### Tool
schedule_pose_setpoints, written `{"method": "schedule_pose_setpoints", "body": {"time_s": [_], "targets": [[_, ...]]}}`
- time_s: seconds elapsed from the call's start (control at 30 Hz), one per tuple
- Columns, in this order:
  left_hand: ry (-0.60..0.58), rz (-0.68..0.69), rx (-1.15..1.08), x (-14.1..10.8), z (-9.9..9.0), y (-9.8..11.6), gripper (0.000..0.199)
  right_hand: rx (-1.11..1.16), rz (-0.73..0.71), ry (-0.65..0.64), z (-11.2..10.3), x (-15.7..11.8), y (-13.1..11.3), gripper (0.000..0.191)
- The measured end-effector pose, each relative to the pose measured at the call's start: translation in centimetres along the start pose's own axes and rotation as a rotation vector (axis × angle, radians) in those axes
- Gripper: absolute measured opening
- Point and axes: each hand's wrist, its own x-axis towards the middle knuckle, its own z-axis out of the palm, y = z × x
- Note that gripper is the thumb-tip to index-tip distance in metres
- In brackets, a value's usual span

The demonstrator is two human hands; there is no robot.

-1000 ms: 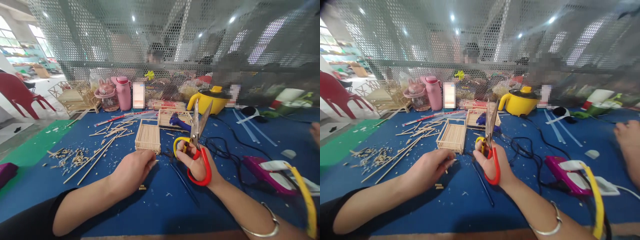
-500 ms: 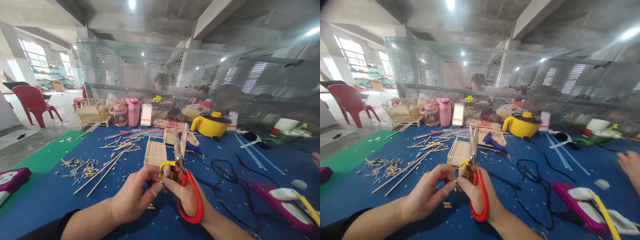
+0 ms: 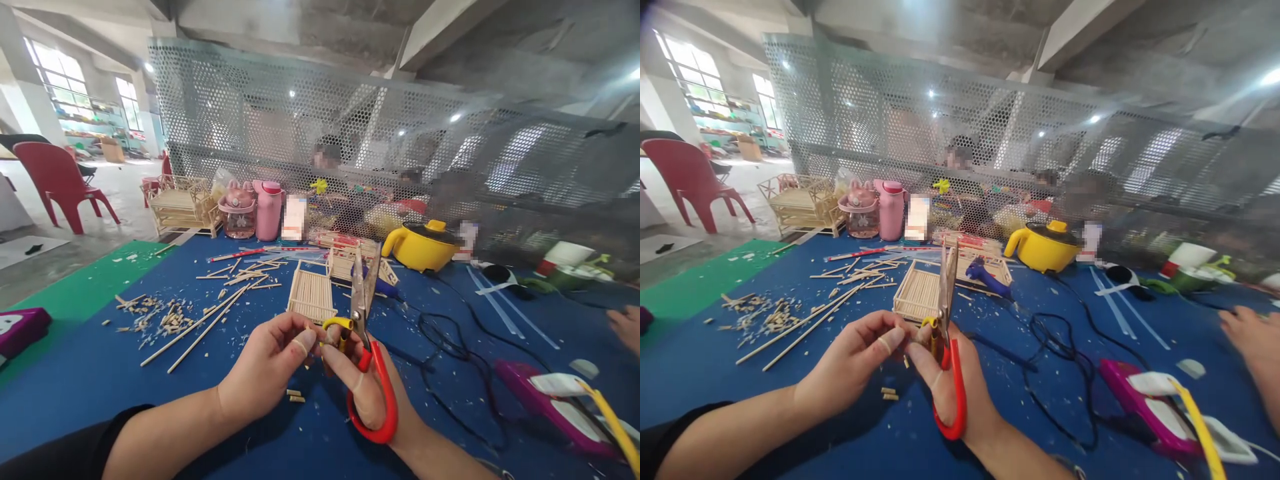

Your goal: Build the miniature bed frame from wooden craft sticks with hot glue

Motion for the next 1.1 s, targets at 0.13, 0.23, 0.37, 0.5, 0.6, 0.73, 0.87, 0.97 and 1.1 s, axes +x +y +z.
{"method": "schedule_pose_setpoints", "body": {"time_s": [0.13,0.23,0.37,0.5,0.6,0.73,0.87,0.97,1.1], "targets": [[0.043,-0.019,0.096,0.0,-0.4,0.0,0.024,-0.080,-0.038,0.053,-0.3,-0.2,0.2,0.025],[0.082,0.013,0.216,0.0,-0.6,0.2,0.021,-0.110,-0.046,0.021,-0.6,-0.3,0.2,0.024],[0.180,-0.035,0.207,0.2,-0.8,0.8,0.026,-0.241,-0.124,-0.054,-1.5,-0.3,-0.2,0.026],[0.206,-0.069,0.051,0.6,-1.1,1.4,0.030,-0.470,-0.173,-0.104,-2.7,-0.1,-0.8,0.027],[0.199,-0.032,0.014,0.8,-1.4,1.7,0.032,-0.629,-0.179,-0.092,-3.2,0.1,-1.2,0.028],[0.154,0.022,0.075,0.9,-1.6,1.6,0.029,-0.708,-0.178,-0.120,-3.0,0.3,-1.2,0.044],[0.157,0.014,0.094,0.8,-1.8,1.2,0.025,-0.725,-0.175,-0.118,-2.5,0.1,-1.3,0.048],[0.139,0.026,0.092,0.6,-1.9,1.0,0.021,-0.685,-0.131,-0.138,-2.2,-0.1,-1.6,0.050],[0.116,0.058,0.080,0.3,-1.8,1.1,0.021,-0.648,-0.094,-0.137,-1.9,-0.3,-1.8,0.048]]}}
